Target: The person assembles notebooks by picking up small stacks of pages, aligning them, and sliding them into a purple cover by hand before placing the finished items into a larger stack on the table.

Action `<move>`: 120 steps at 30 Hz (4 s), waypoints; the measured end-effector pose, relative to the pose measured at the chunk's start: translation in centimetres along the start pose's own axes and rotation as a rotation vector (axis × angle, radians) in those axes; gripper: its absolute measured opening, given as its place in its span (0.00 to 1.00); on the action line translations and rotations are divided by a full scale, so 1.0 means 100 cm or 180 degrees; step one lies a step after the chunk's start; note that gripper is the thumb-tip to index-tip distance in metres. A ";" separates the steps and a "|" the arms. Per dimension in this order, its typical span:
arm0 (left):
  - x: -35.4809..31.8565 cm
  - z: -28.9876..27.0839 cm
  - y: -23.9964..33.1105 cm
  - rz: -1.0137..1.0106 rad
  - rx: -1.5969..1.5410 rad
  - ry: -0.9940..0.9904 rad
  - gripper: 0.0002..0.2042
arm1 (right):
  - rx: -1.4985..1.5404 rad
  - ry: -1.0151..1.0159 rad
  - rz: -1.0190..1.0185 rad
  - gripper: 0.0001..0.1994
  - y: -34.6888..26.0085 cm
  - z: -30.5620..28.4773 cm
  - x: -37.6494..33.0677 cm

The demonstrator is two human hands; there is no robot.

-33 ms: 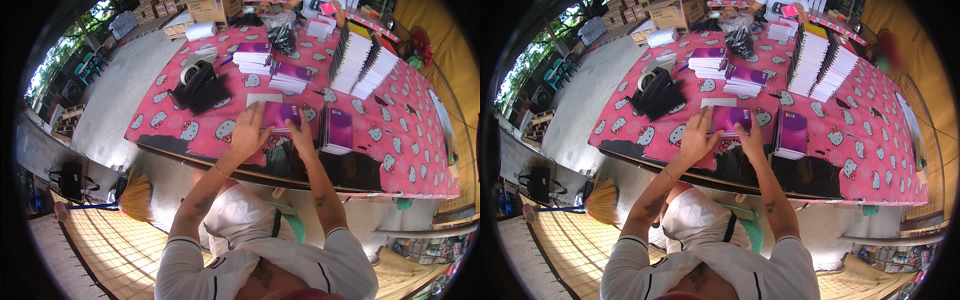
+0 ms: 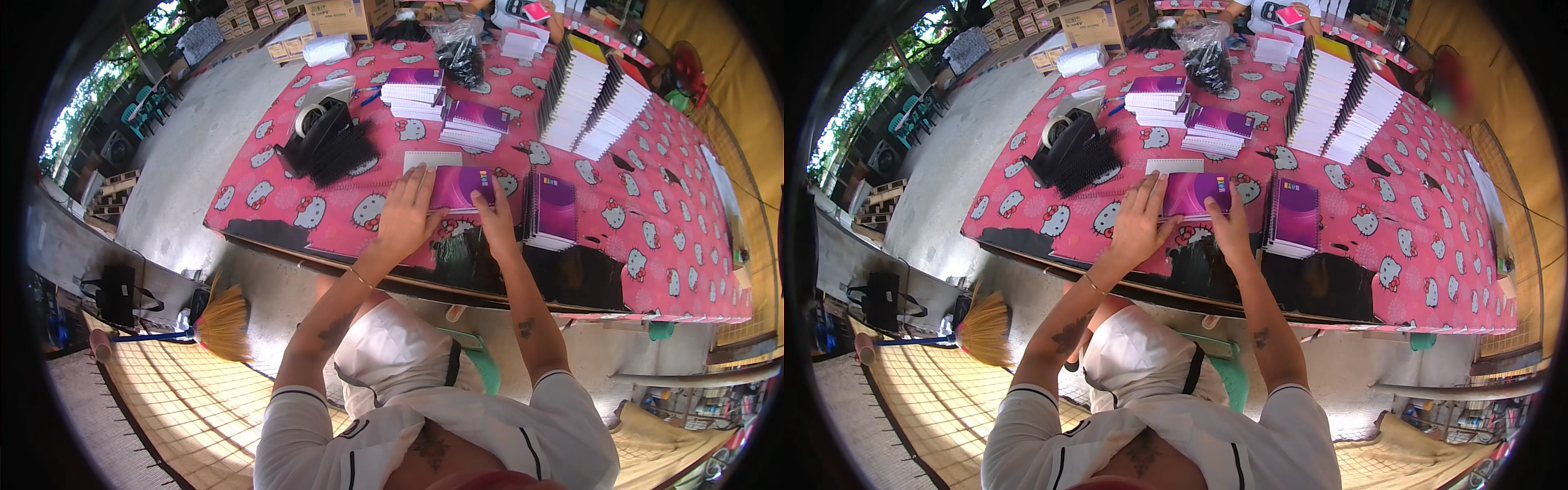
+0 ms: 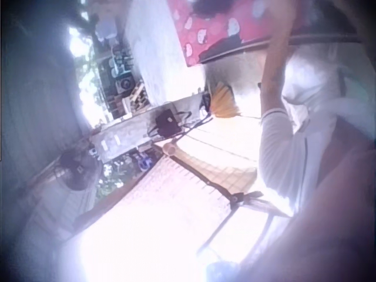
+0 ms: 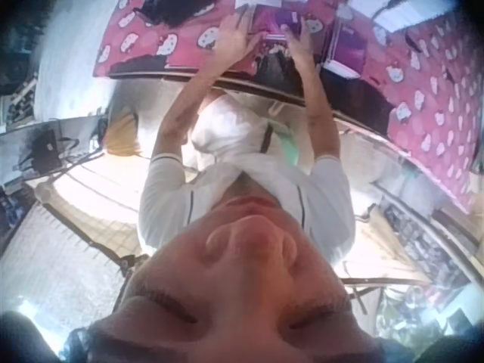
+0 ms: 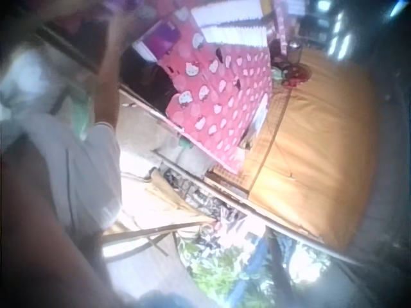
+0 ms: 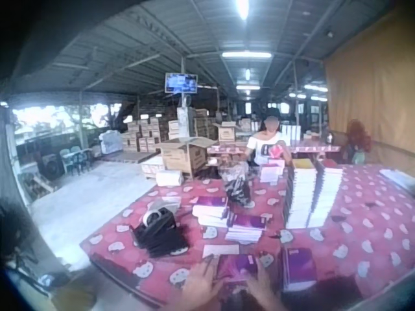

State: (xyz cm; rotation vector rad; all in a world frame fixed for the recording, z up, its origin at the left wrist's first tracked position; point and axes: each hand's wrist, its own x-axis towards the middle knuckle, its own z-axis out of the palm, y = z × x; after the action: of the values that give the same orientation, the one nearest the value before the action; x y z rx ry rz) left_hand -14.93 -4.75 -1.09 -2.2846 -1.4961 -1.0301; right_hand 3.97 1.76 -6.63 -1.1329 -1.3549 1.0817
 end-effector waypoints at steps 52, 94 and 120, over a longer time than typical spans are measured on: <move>-0.078 -0.059 -0.015 -0.1280 -0.1235 0.0644 0.23 | 0.0699 -0.0868 -0.0278 0.21 -0.021 0.018 -0.085; -0.104 -0.097 -0.020 -0.0810 -0.1008 0.0215 0.14 | -0.0095 -0.1760 -0.0586 0.11 -0.037 0.028 -0.087; -0.110 -0.048 0.013 -0.0774 0.1420 -0.0610 0.42 | 0.0058 -0.1631 -0.0465 0.12 -0.040 0.042 -0.091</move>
State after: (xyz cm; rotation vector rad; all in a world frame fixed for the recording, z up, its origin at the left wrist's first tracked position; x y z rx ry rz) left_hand -18.40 -15.73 -4.60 -1.9606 -1.8902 -0.4651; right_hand -0.18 -7.92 -4.36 -0.7512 -1.7871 1.3259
